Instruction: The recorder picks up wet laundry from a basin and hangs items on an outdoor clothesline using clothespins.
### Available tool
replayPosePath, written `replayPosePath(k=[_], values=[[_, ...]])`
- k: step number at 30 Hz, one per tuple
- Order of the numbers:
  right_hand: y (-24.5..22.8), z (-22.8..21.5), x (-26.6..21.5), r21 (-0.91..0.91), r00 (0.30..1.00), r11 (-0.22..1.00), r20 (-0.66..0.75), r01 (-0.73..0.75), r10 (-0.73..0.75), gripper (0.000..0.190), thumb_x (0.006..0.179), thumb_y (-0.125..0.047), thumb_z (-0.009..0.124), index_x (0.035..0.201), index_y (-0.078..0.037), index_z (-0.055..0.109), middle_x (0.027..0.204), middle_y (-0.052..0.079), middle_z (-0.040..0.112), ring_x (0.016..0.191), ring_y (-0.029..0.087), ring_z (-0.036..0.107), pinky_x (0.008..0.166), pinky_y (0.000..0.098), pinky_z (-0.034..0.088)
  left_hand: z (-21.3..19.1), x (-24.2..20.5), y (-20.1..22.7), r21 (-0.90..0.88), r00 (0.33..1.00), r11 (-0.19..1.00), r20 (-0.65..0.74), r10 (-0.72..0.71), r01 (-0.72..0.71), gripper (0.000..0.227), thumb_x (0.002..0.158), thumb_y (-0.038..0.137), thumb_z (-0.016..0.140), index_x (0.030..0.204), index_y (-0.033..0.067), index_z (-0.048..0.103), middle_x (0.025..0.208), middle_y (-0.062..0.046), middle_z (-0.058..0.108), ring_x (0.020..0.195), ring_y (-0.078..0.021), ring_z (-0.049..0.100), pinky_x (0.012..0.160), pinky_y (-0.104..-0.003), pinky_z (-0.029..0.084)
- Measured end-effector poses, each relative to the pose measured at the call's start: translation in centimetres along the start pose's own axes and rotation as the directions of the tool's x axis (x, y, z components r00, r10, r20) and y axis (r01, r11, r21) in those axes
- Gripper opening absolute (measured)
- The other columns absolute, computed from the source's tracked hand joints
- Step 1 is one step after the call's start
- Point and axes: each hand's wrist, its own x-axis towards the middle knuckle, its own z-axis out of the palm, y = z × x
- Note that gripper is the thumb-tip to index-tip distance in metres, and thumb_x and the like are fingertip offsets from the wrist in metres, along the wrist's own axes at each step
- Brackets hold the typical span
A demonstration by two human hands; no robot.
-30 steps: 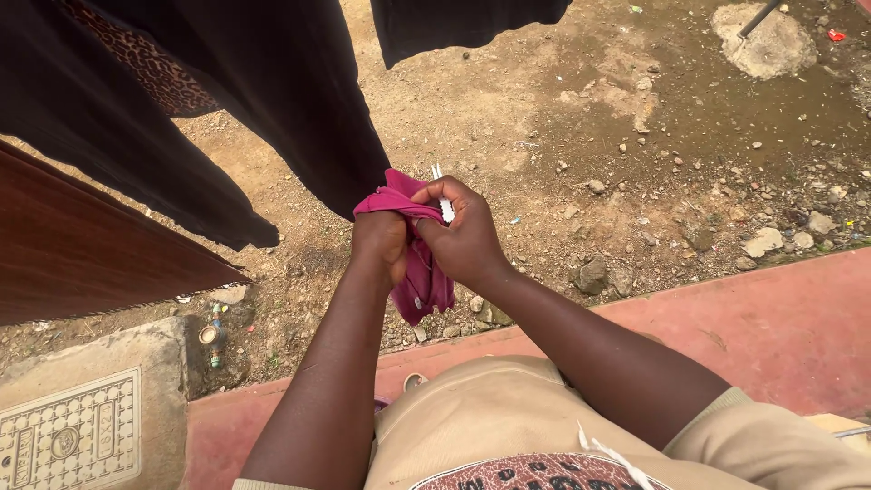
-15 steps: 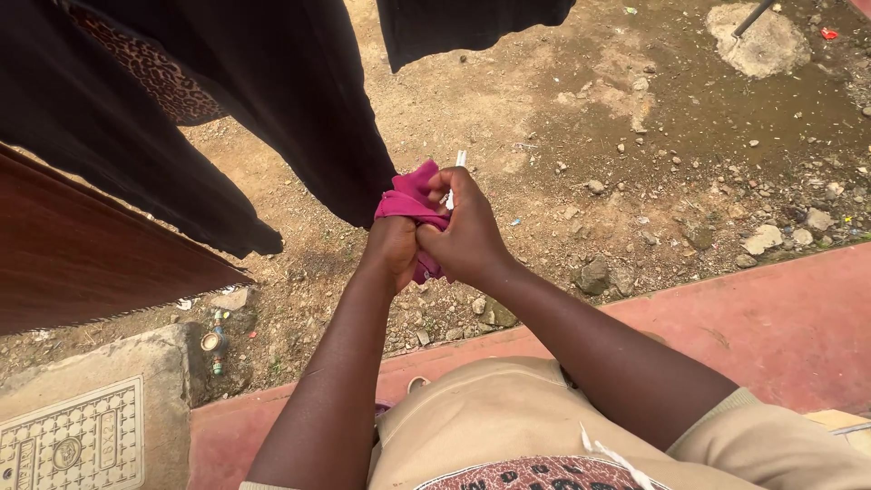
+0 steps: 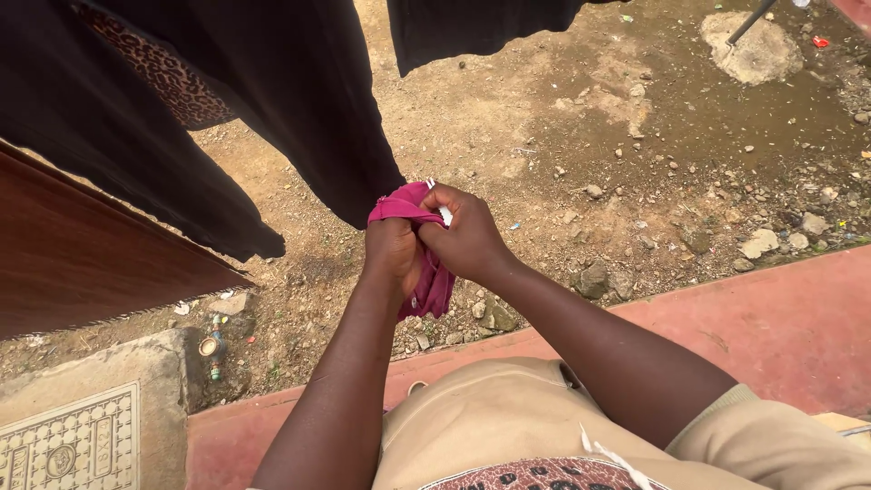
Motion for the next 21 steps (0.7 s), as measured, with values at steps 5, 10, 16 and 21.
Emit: replayPosePath(k=[5, 10, 16, 21], values=[[-1.7, 0.1, -0.3, -0.010, 1.000, 1.000, 0.028, 0.008, -0.008, 0.013, 0.084, -0.005, 0.065, 0.097, -0.002, 0.067, 0.092, 0.005, 0.072, 0.089, 0.009, 0.067, 0.083, 0.0282, 0.055, -1.9, 0.1, -0.4, 0.053, 0.994, 0.999, 0.113, -0.009, 0.003, 0.023, 0.097, 0.010, 0.057, 0.117, 0.0022, 0.063, 0.105, -0.005, 0.064, 0.097, -0.0153, 0.063, 0.088, -0.035, 0.055], [-3.6, 0.3, -0.7, -0.058, 0.992, 0.998, 0.124, 0.000, 0.008, 0.027, 0.078, -0.006, 0.068, 0.103, -0.003, 0.059, 0.092, 0.006, 0.066, 0.084, 0.012, 0.063, 0.075, 0.0301, 0.054, -3.6, 0.6, -1.0, 0.095, 0.984, 0.990, 0.135, -0.118, 0.106, 0.030, 0.104, 0.024, 0.052, 0.131, 0.0115, 0.055, 0.105, -0.001, 0.059, 0.095, -0.0126, 0.060, 0.087, -0.035, 0.052], [-2.2, 1.2, -1.1, -0.361, 0.996, 0.932, -0.074, 0.026, -0.056, 0.028, 0.078, -0.007, 0.074, 0.100, -0.003, 0.058, 0.092, 0.012, 0.069, 0.086, 0.027, 0.071, 0.075, 0.0381, 0.054, -2.0, -0.3, -0.8, 0.181, 0.975, 0.976, 0.166, -0.150, 0.120, 0.027, 0.104, 0.027, 0.049, 0.125, 0.0110, 0.054, 0.113, -0.001, 0.062, 0.105, -0.0129, 0.063, 0.095, -0.035, 0.053], [-3.1, 0.9, -1.2, -0.320, 0.980, 0.940, -0.189, -0.118, 0.059, 0.021, 0.082, -0.008, 0.073, 0.099, -0.004, 0.062, 0.092, 0.016, 0.073, 0.084, 0.027, 0.074, 0.074, 0.0366, 0.055, -2.9, -0.4, -1.0, 0.281, 0.979, 0.955, 0.146, -0.144, 0.098, 0.024, 0.106, 0.026, 0.055, 0.121, 0.0076, 0.060, 0.110, -0.005, 0.061, 0.101, -0.0170, 0.060, 0.089, -0.038, 0.051]])
